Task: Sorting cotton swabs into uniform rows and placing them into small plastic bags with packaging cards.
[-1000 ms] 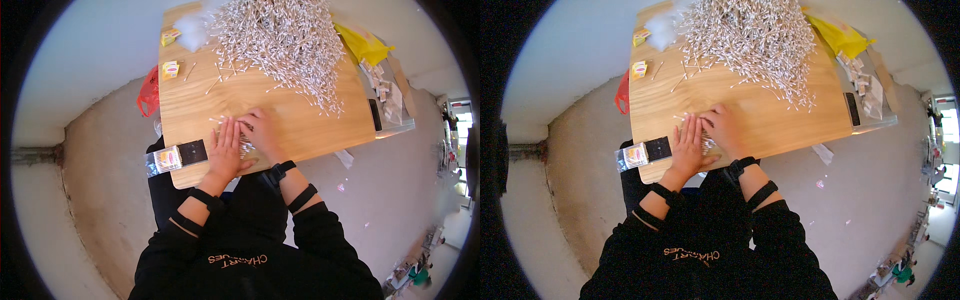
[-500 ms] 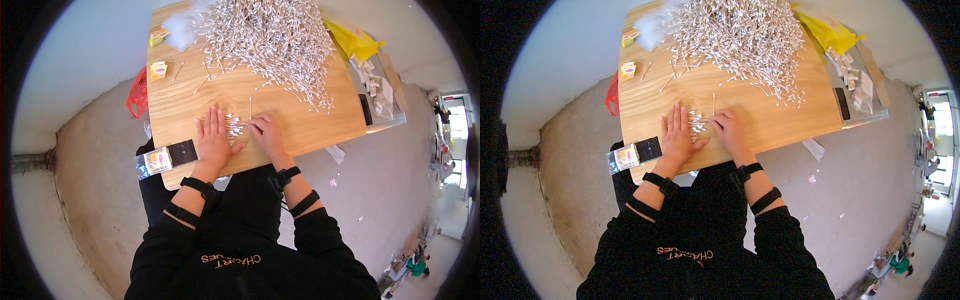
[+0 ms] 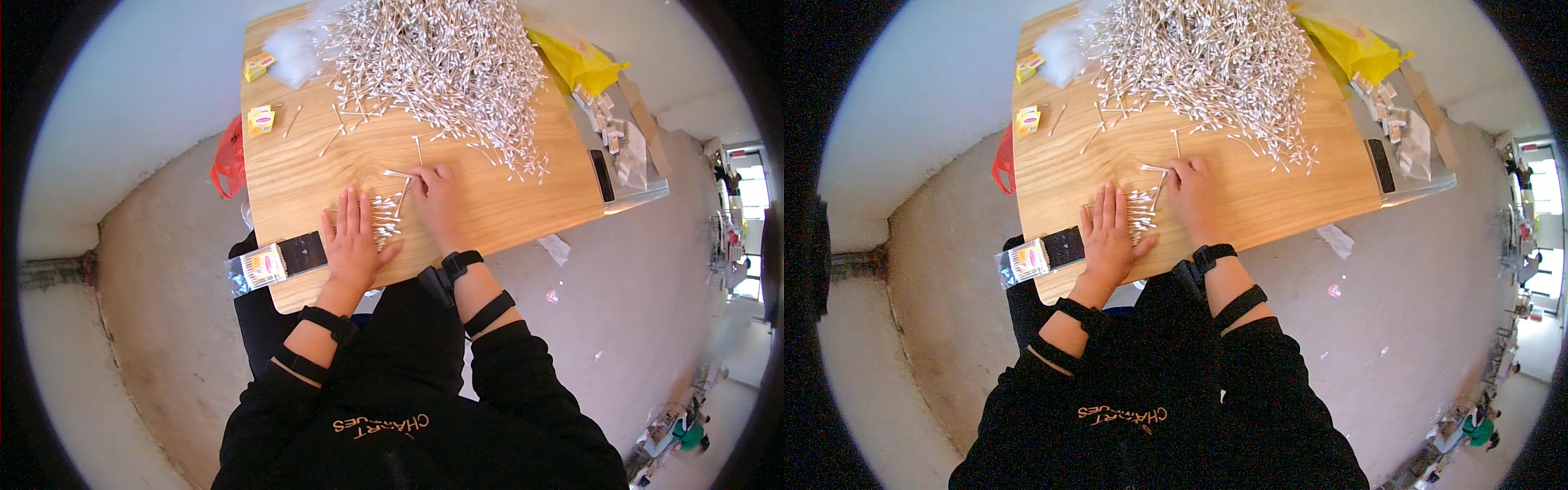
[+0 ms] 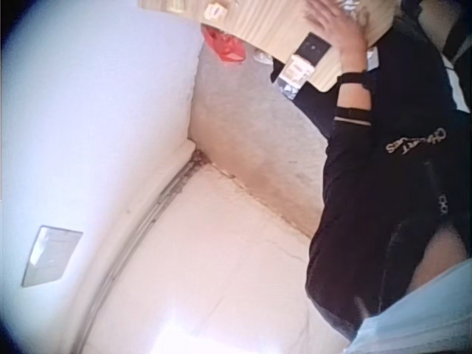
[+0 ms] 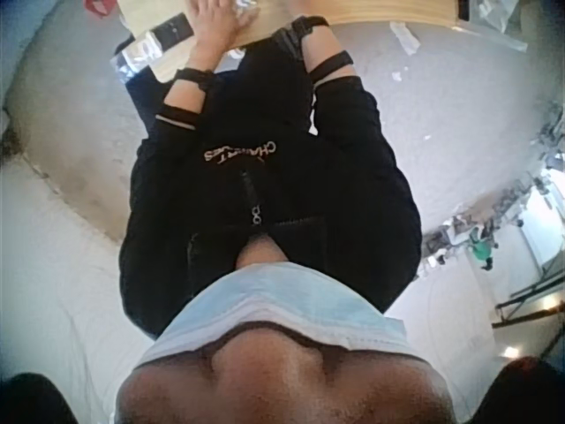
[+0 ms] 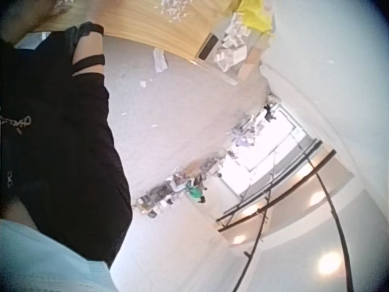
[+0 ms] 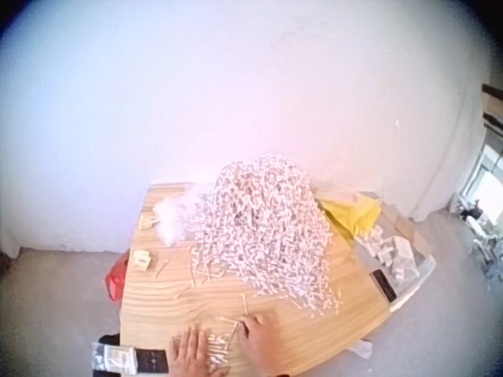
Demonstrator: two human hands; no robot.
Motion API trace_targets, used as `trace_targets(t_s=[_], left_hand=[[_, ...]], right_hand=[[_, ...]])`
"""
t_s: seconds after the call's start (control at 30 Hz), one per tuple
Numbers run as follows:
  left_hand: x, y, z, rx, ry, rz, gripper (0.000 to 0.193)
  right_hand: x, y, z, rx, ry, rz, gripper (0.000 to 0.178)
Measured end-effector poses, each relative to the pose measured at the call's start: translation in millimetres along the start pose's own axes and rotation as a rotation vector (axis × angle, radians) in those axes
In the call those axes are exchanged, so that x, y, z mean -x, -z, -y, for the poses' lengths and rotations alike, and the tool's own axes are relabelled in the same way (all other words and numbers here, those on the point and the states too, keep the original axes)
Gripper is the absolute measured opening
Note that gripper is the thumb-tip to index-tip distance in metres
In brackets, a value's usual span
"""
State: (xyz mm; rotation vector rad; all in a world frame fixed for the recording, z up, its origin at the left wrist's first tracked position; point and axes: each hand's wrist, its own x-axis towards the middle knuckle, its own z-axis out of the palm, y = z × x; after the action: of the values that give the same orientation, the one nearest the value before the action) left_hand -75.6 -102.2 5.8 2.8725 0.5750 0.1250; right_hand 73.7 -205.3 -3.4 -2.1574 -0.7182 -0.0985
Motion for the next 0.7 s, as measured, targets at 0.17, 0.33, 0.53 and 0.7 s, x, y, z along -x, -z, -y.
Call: trace_targets(t_s=[0.17,0.33,0.53,0.7], left_hand=[[0.0,1.2,0.0,0.007,0.004,0.009,0.101],[0.9,2.2,1.0,0.001,-0.008,-0.028,0.101],[3.3,-1.7,-4.0,-0.004,-0.012,-0.047,0.100],[-0.8,-2.7,-10.8,0.017,-0.112,-0.057,0.098]], right_hand=[[4.5,13.4,-16.3,0.038,0.267,0.110,0.014],[9.5,29.0,-36.6,-0.114,0.163,0.192,0.013],[6.4,23.0,-27.4,0.016,-0.119,0.092,0.014],[4.6,-10.8,0.8,0.056,0.241,0.098,0.022]])
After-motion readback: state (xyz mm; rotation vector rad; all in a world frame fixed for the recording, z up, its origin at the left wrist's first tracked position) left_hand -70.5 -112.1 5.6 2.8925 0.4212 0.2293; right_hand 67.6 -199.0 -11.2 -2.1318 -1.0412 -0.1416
